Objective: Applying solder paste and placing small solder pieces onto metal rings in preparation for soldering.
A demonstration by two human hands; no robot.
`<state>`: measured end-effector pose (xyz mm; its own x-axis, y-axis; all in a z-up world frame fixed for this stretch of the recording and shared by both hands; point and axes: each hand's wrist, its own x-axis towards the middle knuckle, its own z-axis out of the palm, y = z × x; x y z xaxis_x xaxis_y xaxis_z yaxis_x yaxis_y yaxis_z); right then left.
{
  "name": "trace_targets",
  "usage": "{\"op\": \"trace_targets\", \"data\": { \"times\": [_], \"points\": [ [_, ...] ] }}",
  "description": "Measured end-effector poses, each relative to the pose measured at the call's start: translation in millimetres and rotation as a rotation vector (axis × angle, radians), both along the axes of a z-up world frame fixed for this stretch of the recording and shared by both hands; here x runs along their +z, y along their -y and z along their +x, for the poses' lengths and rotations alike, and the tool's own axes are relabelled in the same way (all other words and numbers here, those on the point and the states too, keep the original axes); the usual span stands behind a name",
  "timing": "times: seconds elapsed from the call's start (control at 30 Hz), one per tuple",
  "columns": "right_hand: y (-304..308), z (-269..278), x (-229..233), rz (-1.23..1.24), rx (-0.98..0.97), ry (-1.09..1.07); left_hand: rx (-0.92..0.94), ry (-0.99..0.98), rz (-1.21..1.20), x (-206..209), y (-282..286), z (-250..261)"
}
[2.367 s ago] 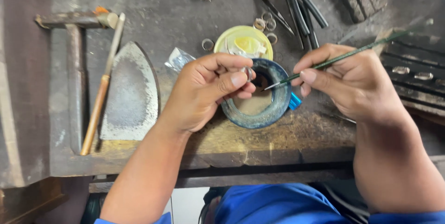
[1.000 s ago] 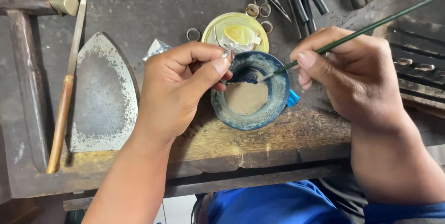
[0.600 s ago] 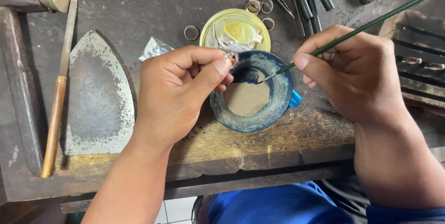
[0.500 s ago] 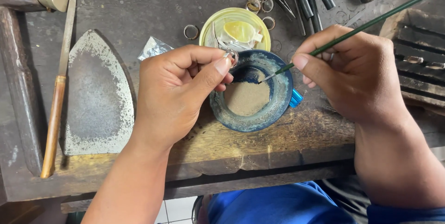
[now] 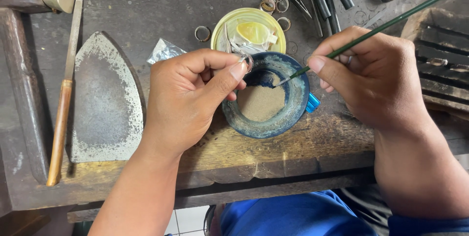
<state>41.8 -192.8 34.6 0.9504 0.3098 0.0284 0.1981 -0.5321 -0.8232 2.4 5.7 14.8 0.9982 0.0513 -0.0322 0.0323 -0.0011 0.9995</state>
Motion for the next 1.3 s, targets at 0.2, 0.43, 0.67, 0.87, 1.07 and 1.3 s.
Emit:
{"op": "trace_targets", "data": {
  "times": [0.2, 0.43, 0.67, 0.87, 1.07, 1.3],
  "points": [
    [2, 0, 2, 0.071, 0.03, 0.058, 0.016, -0.073, 0.034, 3, -1, 1],
    [3, -9, -5, 0.357, 0.119, 0.391, -0.019, -0.201, 0.037, 4, 0, 1],
    [2, -10, -12, 0.302, 0.195, 0.632, -0.067, -0.217, -0.067, 2, 0, 2],
    [-2, -12, -6, 0.234, 0.2, 0.659, -0.074, -0.235, -0.097, 3, 0, 2],
    [-3, -13, -7, 0.238, 0.215, 0.631, -0.084, -0.235, -0.081, 2, 0, 2],
    [-4, -13, -8, 0.231, 0.203, 0.619, -0.083, -0.228, -0.089, 0, 0, 2]
  ]
}}
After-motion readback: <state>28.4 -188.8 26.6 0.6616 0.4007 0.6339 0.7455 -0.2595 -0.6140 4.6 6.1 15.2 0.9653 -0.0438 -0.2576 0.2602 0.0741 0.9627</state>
